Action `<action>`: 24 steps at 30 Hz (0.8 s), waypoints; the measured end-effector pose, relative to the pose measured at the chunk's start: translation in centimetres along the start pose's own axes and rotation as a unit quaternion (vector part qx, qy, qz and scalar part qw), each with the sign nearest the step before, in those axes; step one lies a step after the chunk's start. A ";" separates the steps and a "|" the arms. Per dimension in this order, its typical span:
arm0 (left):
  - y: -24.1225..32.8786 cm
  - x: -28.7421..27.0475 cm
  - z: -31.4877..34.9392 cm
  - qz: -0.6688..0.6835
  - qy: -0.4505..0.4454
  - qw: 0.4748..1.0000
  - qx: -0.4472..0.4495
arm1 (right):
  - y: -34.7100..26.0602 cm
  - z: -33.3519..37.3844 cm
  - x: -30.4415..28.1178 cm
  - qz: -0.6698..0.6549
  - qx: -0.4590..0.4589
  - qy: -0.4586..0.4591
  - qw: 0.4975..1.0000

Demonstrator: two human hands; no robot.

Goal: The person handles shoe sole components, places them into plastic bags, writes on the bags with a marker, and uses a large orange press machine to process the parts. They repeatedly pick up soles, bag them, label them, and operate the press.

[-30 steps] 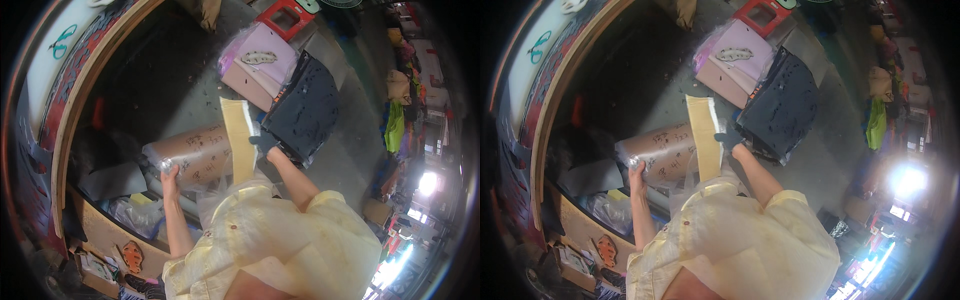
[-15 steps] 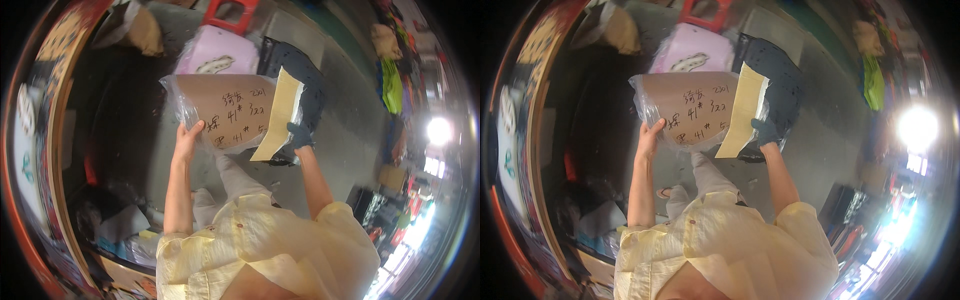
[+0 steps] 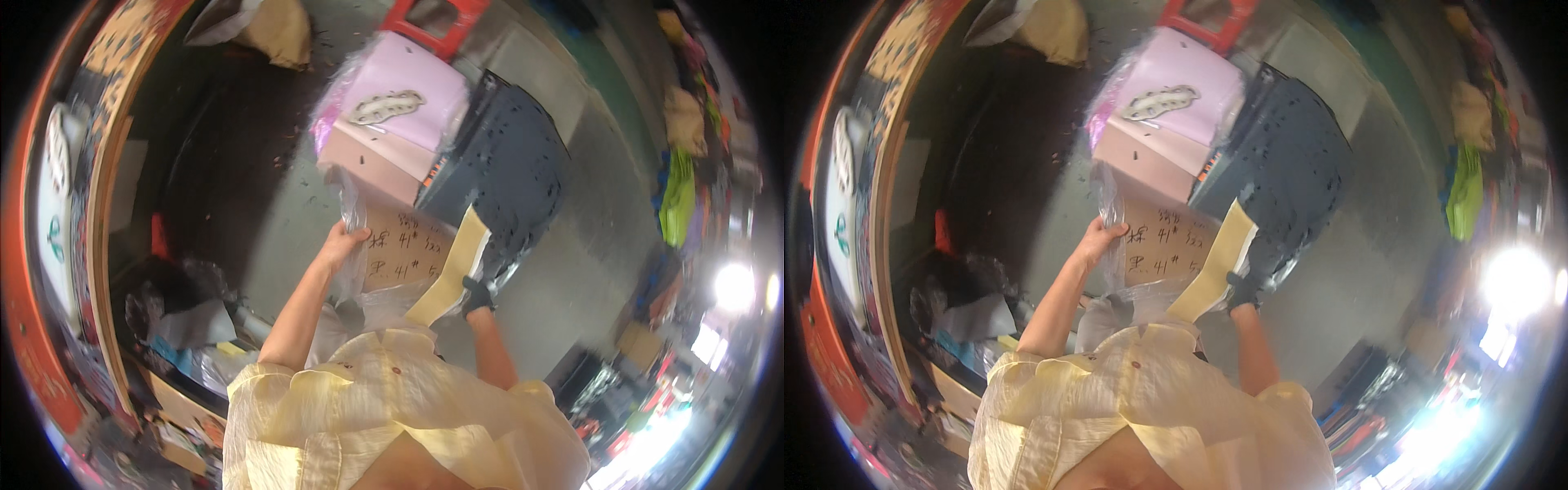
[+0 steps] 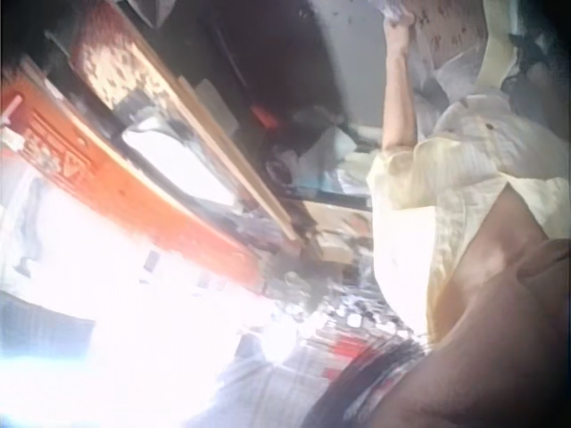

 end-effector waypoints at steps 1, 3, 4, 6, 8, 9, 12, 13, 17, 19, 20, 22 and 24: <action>-1.0 -0.7 0.5 0.014 0.030 0.999 -0.022 | 0.5 -0.5 0.8 0.013 0.026 -0.020 0.999; -2.4 -2.1 1.7 0.051 0.069 0.995 -0.044 | 0.6 -0.9 2.8 0.045 0.072 -0.037 0.996; -2.7 -2.8 2.0 0.070 0.086 0.994 -0.026 | 0.3 -1.2 4.1 0.066 0.089 -0.035 0.993; -2.9 -4.1 2.2 0.106 0.126 0.986 -0.024 | -1.1 -1.6 7.5 0.102 0.062 -0.051 0.991; -1.5 -4.5 1.5 0.117 0.105 0.987 0.026 | -3.3 -1.0 10.7 0.130 -0.017 -0.089 0.987; -0.4 -4.8 1.0 0.114 0.101 0.987 0.043 | -4.3 -0.8 12.0 0.110 -0.011 -0.081 0.991; 4.6 -4.2 -1.2 0.086 0.073 0.988 0.109 | -7.0 -1.2 14.6 0.068 -0.045 -0.073 0.994; 6.5 -3.8 -2.1 0.068 0.056 0.987 0.131 | -7.8 -1.9 15.1 0.073 -0.091 -0.068 0.991; 13.9 -3.1 -6.5 -0.168 0.153 0.934 0.276 | -10.1 -8.7 16.6 0.020 -0.083 -0.088 0.992; 15.2 -3.1 -8.7 -0.348 0.338 0.823 0.296 | -11.6 -13.6 17.6 0.068 -0.081 -0.058 0.993; 14.3 -3.3 -9.7 -0.335 0.359 0.821 0.291 | -12.2 -15.5 17.8 0.106 -0.114 -0.064 0.986; 11.6 -4.7 -11.3 -0.307 0.416 0.797 0.314 | -13.1 -18.6 17.8 0.207 -0.166 0.000 0.964; 5.6 -6.0 -12.3 -0.278 0.284 0.889 0.226 | -12.4 -20.1 17.3 0.305 -0.153 0.038 0.939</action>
Point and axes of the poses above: each hand's wrist, its own z-axis away from the middle knuckle, its own x-axis out of the palm, y = z × x, the point moved 3 cm from there along -z, towards the middle knuckle, and after that the axes turned 8 degrees about -z, right-handed, at the moved point
